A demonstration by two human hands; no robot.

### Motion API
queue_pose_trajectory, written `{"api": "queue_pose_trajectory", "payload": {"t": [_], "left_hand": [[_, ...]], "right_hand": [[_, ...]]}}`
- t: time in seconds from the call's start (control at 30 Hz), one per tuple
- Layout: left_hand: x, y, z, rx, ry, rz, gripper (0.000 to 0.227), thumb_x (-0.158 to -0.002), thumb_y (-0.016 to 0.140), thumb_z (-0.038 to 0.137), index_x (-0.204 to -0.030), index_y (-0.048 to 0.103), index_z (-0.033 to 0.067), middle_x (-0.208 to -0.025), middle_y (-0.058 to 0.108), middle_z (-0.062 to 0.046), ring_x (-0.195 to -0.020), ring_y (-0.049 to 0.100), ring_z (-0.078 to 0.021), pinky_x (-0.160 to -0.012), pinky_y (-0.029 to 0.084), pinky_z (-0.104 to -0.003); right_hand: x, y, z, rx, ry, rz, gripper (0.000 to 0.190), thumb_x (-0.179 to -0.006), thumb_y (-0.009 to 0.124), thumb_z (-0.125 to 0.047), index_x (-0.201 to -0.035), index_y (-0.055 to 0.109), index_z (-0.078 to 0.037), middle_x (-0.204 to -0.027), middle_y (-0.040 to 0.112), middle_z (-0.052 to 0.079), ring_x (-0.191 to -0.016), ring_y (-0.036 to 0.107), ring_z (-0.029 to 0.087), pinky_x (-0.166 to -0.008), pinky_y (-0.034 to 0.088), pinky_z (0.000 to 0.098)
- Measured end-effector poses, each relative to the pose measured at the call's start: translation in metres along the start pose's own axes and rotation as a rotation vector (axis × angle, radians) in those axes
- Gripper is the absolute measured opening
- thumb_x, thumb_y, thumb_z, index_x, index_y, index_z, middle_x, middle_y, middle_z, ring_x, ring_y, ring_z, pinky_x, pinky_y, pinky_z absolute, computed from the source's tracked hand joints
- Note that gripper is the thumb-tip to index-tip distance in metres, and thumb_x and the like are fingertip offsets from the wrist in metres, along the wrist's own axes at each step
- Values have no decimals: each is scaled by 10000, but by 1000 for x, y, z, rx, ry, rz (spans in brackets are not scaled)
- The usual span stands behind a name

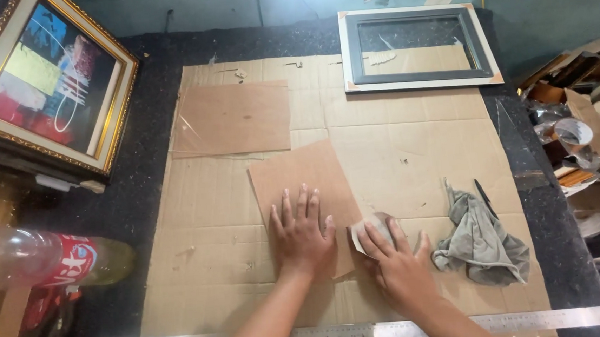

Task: Sanding the edges and surfaces of a small rectangular wood piece using sandpaper on a cardboard-covered workbench.

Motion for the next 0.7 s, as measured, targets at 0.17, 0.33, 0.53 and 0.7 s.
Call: {"api": "queue_pose_trajectory", "payload": {"t": [0.17,0.33,0.53,0.7], "left_hand": [[0,-8,3,15,-10,-41,504,-790,389,391,-1245,439,178,-1325,406,-87,-1251,301,-375,-972,199,-564],[1,1,1,8,-12,-58,536,-783,399,398,-1269,406,173,-1350,370,-80,-1275,252,-373,-987,165,-575],[1,-5,2,5,-12,-42,522,-781,400,397,-1255,417,180,-1346,375,-72,-1261,280,-364,-992,179,-561],[2,-8,3,14,11,100,506,-765,450,391,-1215,467,162,-1315,422,-65,-1238,318,-354,-984,209,-551]], "right_hand": [[-50,-28,-8,-32,-10,189,471,-842,381,-381,-1308,313,-381,-1363,338,-144,-1299,227,225,-900,277,659],[-136,-40,-9,-162,16,194,425,-901,284,-434,-1315,335,-355,-1371,355,-111,-1314,224,252,-904,182,723],[-107,-50,-10,-207,21,83,435,-901,303,-394,-1329,323,-320,-1402,303,-105,-1322,202,264,-926,164,721],[-31,-26,-5,-119,-33,122,470,-866,340,-371,-1331,272,-346,-1398,275,-127,-1296,214,255,-889,213,687]]}}
Point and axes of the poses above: each hand's wrist, its own x-axis away from the middle knuckle, its own y-axis out of the palm, z = x × y, the point moved 10 cm from there along -x, towards the middle knuckle
